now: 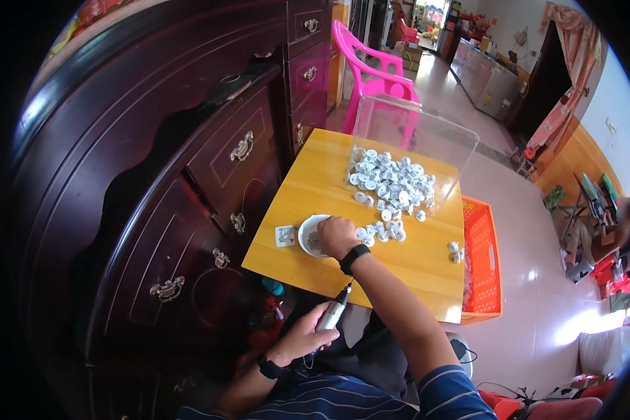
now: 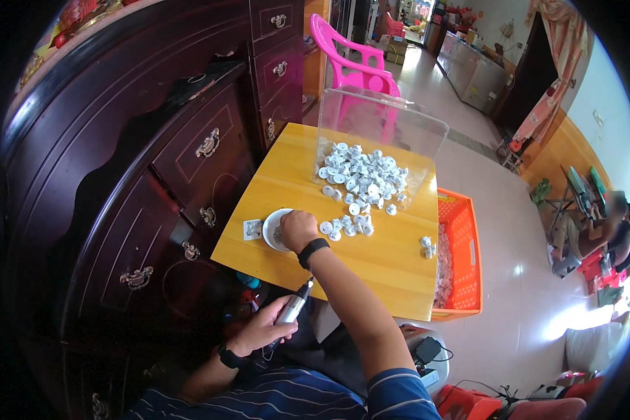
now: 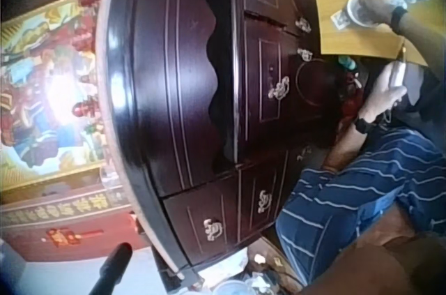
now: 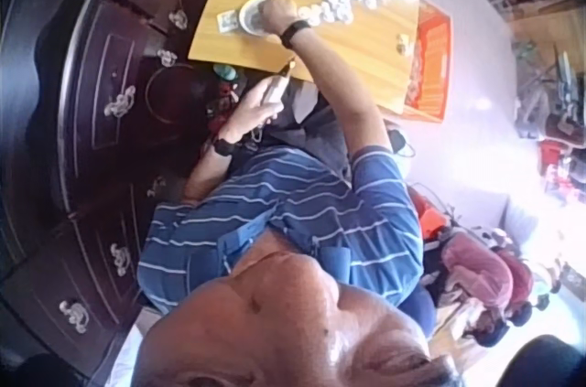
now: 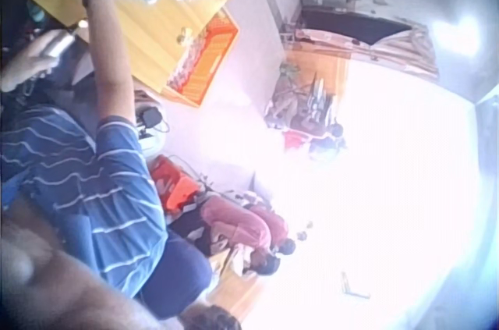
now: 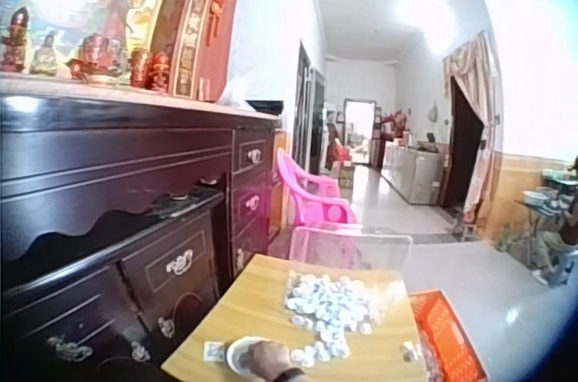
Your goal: Assembling small plastic components using an electric screwdriver.
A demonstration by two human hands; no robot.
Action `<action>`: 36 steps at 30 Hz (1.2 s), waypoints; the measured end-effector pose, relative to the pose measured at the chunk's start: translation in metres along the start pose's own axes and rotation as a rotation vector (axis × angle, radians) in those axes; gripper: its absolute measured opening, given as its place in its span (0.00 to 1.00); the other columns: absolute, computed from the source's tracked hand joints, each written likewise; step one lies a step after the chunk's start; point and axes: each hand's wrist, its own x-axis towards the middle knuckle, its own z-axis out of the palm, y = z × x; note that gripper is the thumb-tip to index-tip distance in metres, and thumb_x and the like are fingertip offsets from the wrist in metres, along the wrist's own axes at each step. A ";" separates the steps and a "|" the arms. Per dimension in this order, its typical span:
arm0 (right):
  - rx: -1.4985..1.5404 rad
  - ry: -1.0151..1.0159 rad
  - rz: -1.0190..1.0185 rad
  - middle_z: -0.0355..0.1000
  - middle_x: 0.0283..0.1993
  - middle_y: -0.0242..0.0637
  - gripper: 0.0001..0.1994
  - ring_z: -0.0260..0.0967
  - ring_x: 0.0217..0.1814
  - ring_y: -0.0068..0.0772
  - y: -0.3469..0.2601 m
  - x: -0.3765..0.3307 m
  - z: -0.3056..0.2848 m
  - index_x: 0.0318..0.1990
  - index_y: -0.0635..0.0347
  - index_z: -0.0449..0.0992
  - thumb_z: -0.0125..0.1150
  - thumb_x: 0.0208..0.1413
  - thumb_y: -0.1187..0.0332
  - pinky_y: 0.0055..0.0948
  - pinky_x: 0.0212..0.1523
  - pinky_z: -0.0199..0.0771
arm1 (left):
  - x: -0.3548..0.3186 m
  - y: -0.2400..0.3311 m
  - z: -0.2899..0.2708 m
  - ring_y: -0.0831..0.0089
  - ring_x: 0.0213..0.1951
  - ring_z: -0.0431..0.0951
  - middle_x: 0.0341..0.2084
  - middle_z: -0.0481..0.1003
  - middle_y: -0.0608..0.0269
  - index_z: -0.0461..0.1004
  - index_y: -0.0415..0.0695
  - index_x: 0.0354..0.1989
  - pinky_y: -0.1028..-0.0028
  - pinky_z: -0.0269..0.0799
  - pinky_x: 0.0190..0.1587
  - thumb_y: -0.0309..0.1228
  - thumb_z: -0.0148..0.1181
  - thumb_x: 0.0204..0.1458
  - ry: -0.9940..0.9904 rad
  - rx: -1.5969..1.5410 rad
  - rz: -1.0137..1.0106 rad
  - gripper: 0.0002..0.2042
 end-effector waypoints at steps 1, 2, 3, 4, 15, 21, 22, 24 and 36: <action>0.001 0.000 0.002 0.81 0.42 0.40 0.10 0.82 0.45 0.43 0.001 0.000 0.001 0.42 0.50 0.84 0.62 0.53 0.65 0.39 0.41 0.82 | 0.000 0.002 0.000 0.81 0.28 0.74 0.33 0.74 0.66 0.60 0.40 0.68 0.78 0.74 0.32 0.27 0.63 0.56 0.005 0.007 -0.011 0.30; 0.067 0.062 0.016 0.81 0.42 0.41 0.09 0.82 0.43 0.44 0.003 -0.002 0.002 0.41 0.52 0.83 0.61 0.53 0.66 0.39 0.40 0.82 | 0.001 0.003 0.000 0.81 0.28 0.74 0.33 0.74 0.66 0.60 0.40 0.68 0.78 0.74 0.32 0.27 0.63 0.56 0.003 0.008 -0.012 0.30; 0.132 0.123 0.028 0.81 0.41 0.42 0.09 0.82 0.42 0.45 0.005 -0.004 0.003 0.40 0.53 0.83 0.61 0.53 0.66 0.40 0.39 0.82 | 0.001 0.002 0.000 0.81 0.28 0.74 0.33 0.74 0.66 0.60 0.40 0.68 0.78 0.74 0.32 0.27 0.63 0.56 0.009 0.005 -0.009 0.30; 0.133 0.122 0.030 0.81 0.41 0.42 0.09 0.82 0.42 0.45 0.008 -0.006 0.003 0.40 0.53 0.83 0.61 0.53 0.66 0.40 0.39 0.82 | 0.001 0.002 0.000 0.81 0.28 0.74 0.33 0.74 0.66 0.60 0.40 0.68 0.78 0.74 0.32 0.26 0.63 0.56 0.014 0.001 -0.006 0.30; 1.862 0.211 0.337 0.71 0.27 0.25 0.03 0.68 0.25 0.19 0.069 -0.093 0.019 0.32 0.54 0.73 0.62 0.56 0.73 0.20 0.26 0.67 | 0.007 0.012 0.010 0.81 0.28 0.75 0.32 0.74 0.66 0.60 0.40 0.69 0.78 0.74 0.31 0.27 0.64 0.55 0.004 0.020 -0.003 0.32; 1.967 0.251 0.385 0.74 0.31 0.27 0.01 0.71 0.29 0.20 0.083 -0.132 0.048 0.36 0.56 0.76 0.62 0.58 0.73 0.21 0.30 0.71 | 0.011 0.008 0.020 0.82 0.28 0.75 0.33 0.74 0.66 0.58 0.39 0.70 0.80 0.73 0.28 0.27 0.64 0.56 -0.029 0.037 0.015 0.33; 1.954 0.271 0.431 0.75 0.32 0.28 0.02 0.72 0.30 0.20 0.083 -0.137 0.049 0.38 0.57 0.77 0.62 0.58 0.74 0.20 0.32 0.72 | 0.011 0.008 0.021 0.82 0.28 0.74 0.33 0.74 0.66 0.57 0.39 0.70 0.80 0.72 0.28 0.27 0.64 0.56 -0.034 0.042 0.024 0.33; 1.961 0.277 0.392 0.76 0.34 0.29 0.03 0.73 0.31 0.20 0.084 -0.143 0.057 0.40 0.58 0.78 0.62 0.59 0.74 0.21 0.34 0.74 | 0.011 0.012 0.023 0.81 0.30 0.75 0.34 0.74 0.65 0.56 0.39 0.71 0.79 0.74 0.32 0.27 0.63 0.58 -0.049 0.061 0.010 0.33; 2.216 0.135 0.199 0.77 0.36 0.34 0.04 0.73 0.34 0.24 0.094 -0.163 0.069 0.42 0.63 0.78 0.65 0.61 0.76 0.22 0.40 0.75 | 0.018 0.027 0.038 0.80 0.34 0.75 0.37 0.73 0.63 0.53 0.39 0.73 0.78 0.75 0.38 0.27 0.61 0.59 -0.082 0.083 0.008 0.34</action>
